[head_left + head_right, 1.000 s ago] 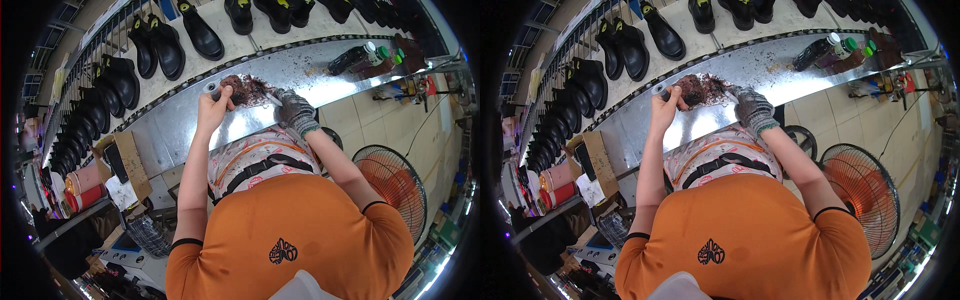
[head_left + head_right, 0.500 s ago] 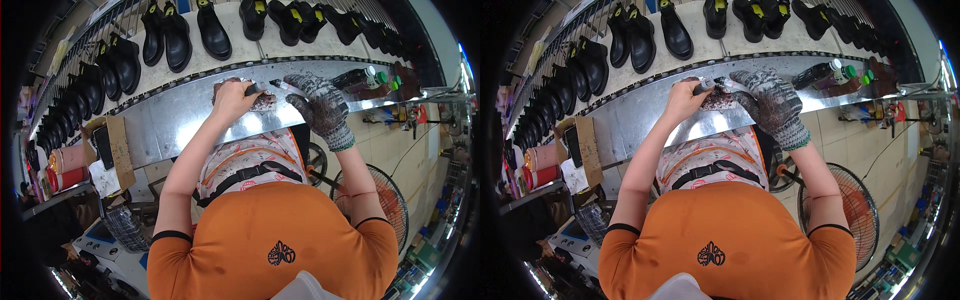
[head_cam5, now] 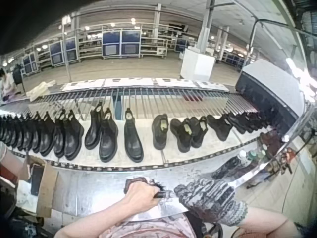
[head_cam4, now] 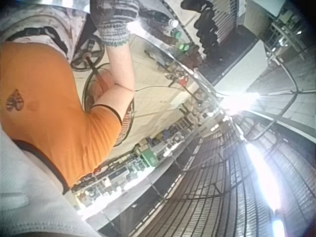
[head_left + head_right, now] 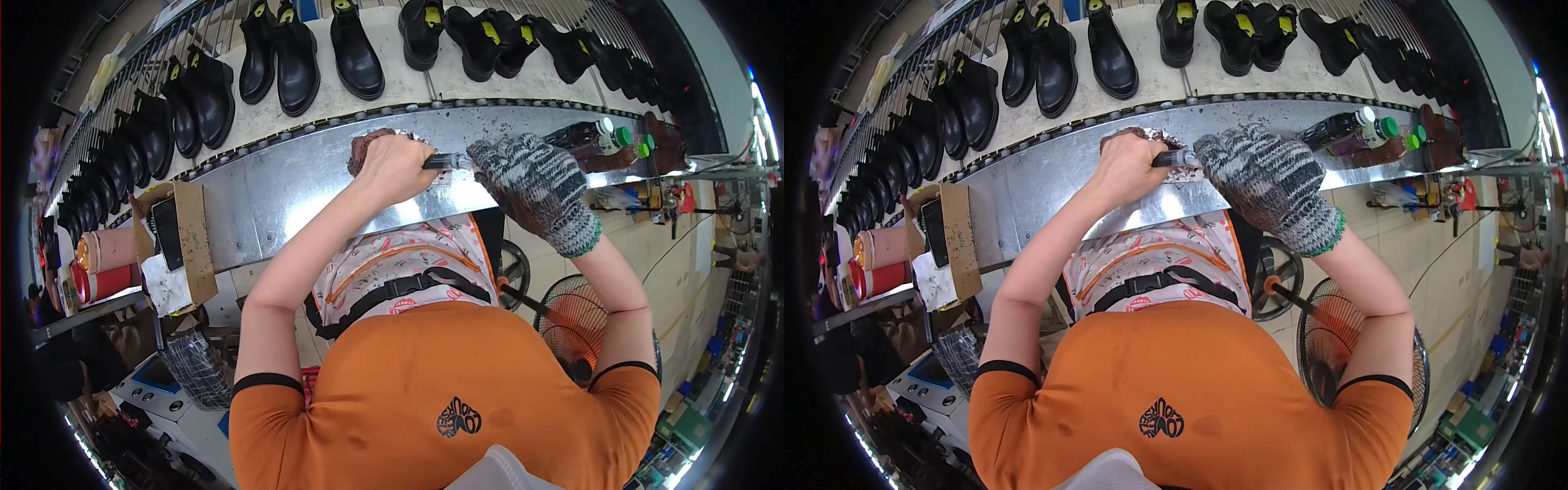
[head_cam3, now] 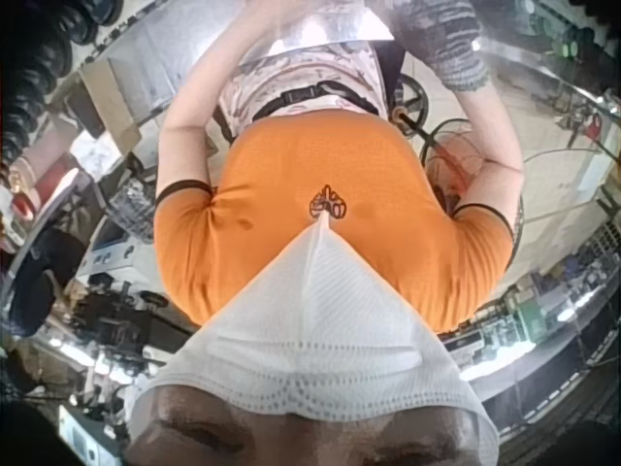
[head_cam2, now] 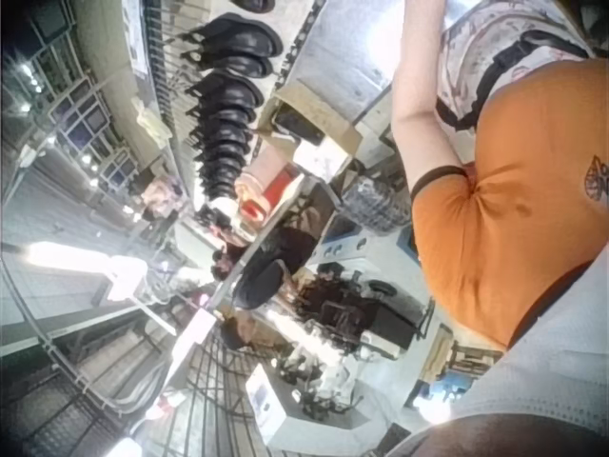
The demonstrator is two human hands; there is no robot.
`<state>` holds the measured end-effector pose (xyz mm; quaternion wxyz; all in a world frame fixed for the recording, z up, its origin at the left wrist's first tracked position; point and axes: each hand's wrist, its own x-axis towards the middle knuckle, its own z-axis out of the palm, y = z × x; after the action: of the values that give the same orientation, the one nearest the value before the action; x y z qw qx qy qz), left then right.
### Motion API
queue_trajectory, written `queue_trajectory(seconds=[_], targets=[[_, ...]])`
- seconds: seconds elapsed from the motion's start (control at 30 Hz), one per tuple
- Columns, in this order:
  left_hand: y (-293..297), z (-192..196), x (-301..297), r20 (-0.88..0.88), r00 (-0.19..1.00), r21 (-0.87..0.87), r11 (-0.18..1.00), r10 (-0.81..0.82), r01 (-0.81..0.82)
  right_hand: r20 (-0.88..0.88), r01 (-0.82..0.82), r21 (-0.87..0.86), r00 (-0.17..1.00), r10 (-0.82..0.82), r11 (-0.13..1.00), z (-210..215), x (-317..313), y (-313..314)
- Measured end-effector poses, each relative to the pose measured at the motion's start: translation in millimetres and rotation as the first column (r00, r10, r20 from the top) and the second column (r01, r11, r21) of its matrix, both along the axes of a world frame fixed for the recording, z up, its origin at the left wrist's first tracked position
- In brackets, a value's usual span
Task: The person applies liquid to the edges of boots using an applicator tool, places each boot back onto the conveyor rack, and refills the applicator tool with liquid from a bottle.
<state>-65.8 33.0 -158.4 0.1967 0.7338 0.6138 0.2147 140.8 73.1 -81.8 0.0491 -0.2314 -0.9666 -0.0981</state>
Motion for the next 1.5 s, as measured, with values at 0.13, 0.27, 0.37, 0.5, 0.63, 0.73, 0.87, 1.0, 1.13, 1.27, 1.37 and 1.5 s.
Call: queue_trajectory(seconds=[0.13,0.27,0.37,0.5,0.63,0.73,0.87,1.0,1.13,1.27,1.37,1.5], targets=[[5.7,5.2,5.9,-0.060,0.992,0.012,0.993,-0.115,0.116,0.130,-0.079,0.229,0.990,0.050,0.970,9.0,6.2,-7.3],[11.4,16.0,9.4,-0.232,0.951,0.049,0.974,-0.206,0.223,-0.056,-0.006,-0.168,0.998,-0.003,0.986,12.0,3.7,-6.0],[16.5,15.1,8.6,-0.352,0.897,0.042,0.952,-0.269,0.302,-0.189,0.058,-0.425,0.970,-0.151,0.903,-11.2,10.8,-2.7],[20.7,7.5,2.7,-0.455,0.842,0.075,0.930,-0.290,0.361,-0.280,0.121,-0.608,0.892,-0.354,0.785,-52.5,11.0,-12.8],[-3.4,68.7,4.1,-0.005,0.996,0.611,0.788,-0.087,0.072,-0.390,0.155,-0.676,0.754,-0.528,0.721,-92.8,8.7,-14.5],[-71.5,135.9,2.9,0.655,0.575,0.355,0.871,-0.491,0.339,-0.366,0.118,-0.812,0.661,-0.655,0.572,-121.8,11.5,-22.3],[-117.0,152.2,26.3,0.687,0.173,0.574,0.673,-0.706,0.466,-0.219,0.098,-0.936,0.592,-0.776,0.339,-140.1,-0.7,-46.3],[-121.7,139.8,39.1,0.841,0.028,0.509,0.809,-0.540,0.294,-0.283,0.129,-0.871,0.657,-0.698,0.474,-141.5,-5.9,-60.0],[-120.4,112.2,24.5,0.815,0.265,0.484,0.857,-0.515,0.177,-0.001,-0.009,-1.000,0.456,-0.890,-0.004,-124.9,-12.1,-85.4],[-69.6,17.3,-18.6,0.837,0.531,0.071,0.935,0.133,-0.346,-0.215,0.184,-0.872,0.688,-0.693,0.453,-178.4,-8.0,-80.6],[-59.4,-86.6,-77.2,0.508,0.704,-0.078,0.841,0.495,-0.535,-0.118,0.164,-0.927,0.726,-0.678,0.337,-180.2,2.2,-88.6],[-60.1,-126.2,-95.4,0.446,0.694,-0.396,0.820,0.566,-0.414,-0.070,0.215,-0.935,0.669,-0.740,0.282,-170.7,13.0,-92.6]])
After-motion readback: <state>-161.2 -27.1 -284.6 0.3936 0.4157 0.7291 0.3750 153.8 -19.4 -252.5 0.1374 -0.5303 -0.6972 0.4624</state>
